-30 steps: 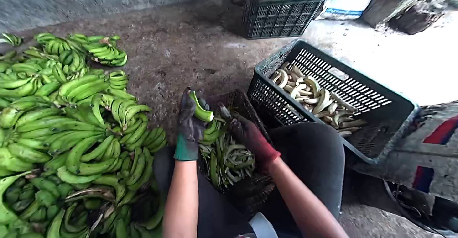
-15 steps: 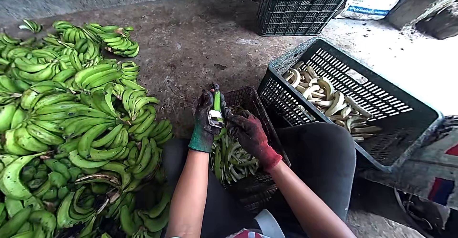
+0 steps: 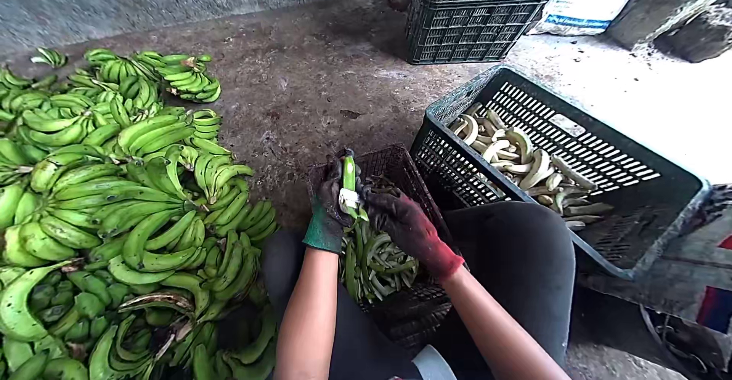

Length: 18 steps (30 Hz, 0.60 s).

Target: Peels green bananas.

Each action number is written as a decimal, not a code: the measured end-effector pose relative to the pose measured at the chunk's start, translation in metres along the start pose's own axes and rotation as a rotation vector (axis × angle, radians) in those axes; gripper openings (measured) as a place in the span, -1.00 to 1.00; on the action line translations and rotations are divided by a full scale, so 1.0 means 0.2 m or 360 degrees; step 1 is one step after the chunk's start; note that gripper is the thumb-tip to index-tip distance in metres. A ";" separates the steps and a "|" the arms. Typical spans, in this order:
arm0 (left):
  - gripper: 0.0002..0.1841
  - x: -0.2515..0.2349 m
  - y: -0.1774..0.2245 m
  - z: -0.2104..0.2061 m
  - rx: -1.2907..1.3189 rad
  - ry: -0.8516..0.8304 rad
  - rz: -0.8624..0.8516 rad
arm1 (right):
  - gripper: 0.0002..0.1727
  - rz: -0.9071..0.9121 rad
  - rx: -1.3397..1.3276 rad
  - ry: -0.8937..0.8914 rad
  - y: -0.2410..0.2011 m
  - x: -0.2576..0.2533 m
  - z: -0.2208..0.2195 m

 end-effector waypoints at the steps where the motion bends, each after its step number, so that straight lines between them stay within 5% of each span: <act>1: -0.63 0.04 -0.01 0.00 -0.0092 0.0021 0.0025 | -0.68 -0.0027 0.0159 0.0064 0.01 0.00 0.00; 5: -0.69 0.11 -0.03 -0.02 -0.0284 0.0001 0.0147 | -0.71 -0.0126 0.0699 0.0461 0.02 -0.14 0.08; 8: -0.66 0.07 -0.10 0.01 -0.0128 -0.0018 0.0208 | -0.54 -0.0126 0.0584 0.0715 0.07 -0.18 0.16; 14: -0.70 -0.02 0.00 0.06 -0.0136 0.0161 -0.0081 | -0.47 -0.0361 -0.0337 0.0303 0.07 0.00 0.04; 18: -0.64 0.02 -0.02 0.04 -0.0094 0.0193 -0.0087 | -0.52 -0.0124 -0.0214 0.0308 0.05 0.11 -0.04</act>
Point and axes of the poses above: each hand's wrist, its own x-axis away from the middle knuckle, its own z-axis out of the back of the hand, y = z × x, the point moved 5 cm from there along -x, towards the middle knuckle, and after that the axes turned 2 degrees about y, right-handed, at the moved point
